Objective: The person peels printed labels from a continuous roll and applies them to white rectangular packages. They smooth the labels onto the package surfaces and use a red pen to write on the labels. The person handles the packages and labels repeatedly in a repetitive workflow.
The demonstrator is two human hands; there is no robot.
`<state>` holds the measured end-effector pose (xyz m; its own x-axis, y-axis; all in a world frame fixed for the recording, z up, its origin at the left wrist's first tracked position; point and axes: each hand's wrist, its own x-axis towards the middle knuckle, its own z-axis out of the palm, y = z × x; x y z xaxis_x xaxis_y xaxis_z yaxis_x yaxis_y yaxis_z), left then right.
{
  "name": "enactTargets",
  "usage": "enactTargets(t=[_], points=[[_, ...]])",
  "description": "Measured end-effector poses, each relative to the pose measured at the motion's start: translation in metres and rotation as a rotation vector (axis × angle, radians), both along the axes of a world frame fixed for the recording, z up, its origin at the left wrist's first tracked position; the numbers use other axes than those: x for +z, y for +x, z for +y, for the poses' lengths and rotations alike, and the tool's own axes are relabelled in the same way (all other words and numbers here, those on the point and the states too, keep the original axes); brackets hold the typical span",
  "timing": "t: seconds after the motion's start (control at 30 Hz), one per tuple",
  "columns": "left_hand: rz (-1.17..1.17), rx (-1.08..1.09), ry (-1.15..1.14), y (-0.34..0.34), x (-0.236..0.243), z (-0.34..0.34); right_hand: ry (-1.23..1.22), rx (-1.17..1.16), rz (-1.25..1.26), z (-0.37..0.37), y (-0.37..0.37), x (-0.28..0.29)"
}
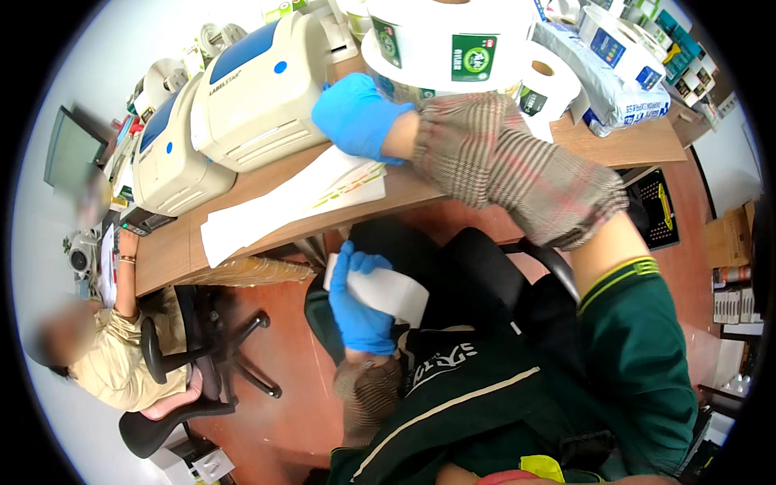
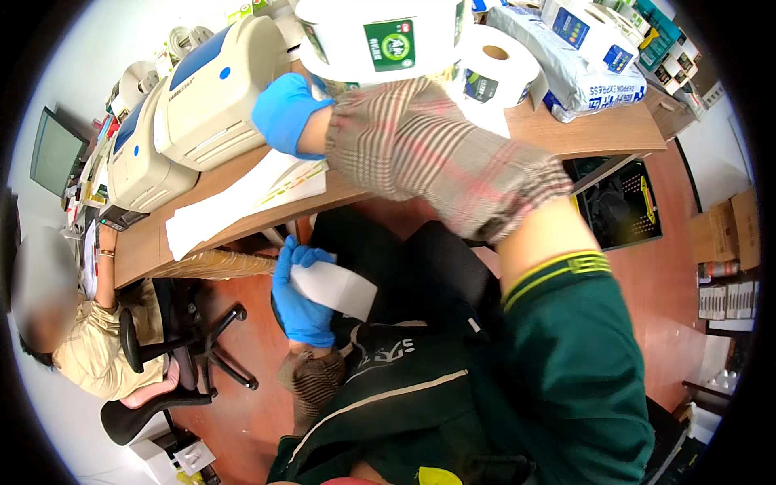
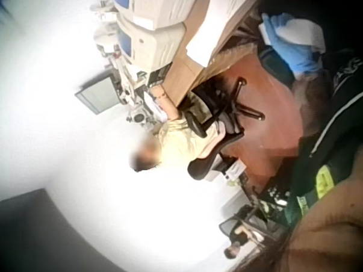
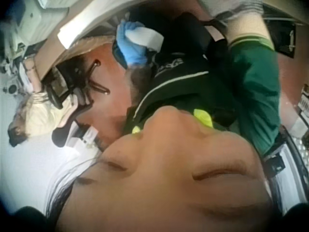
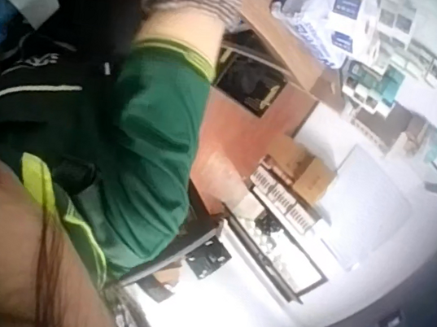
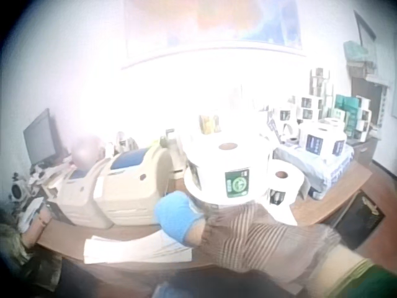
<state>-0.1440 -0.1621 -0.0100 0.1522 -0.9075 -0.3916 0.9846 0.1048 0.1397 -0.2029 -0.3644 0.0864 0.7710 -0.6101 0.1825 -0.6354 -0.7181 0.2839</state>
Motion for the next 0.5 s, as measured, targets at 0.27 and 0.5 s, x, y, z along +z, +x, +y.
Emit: enactTargets(t=[0.27,0.5], points=[[0.093,-0.122,0.055,-0.01,-0.021,0.0,-0.259,-0.076,-0.115,-0.012,-0.004,-0.044],[0.108,-0.137,0.024,-0.013,-0.021,0.001,-0.335,-0.266,-0.137,-0.013,0.011,-0.04]])
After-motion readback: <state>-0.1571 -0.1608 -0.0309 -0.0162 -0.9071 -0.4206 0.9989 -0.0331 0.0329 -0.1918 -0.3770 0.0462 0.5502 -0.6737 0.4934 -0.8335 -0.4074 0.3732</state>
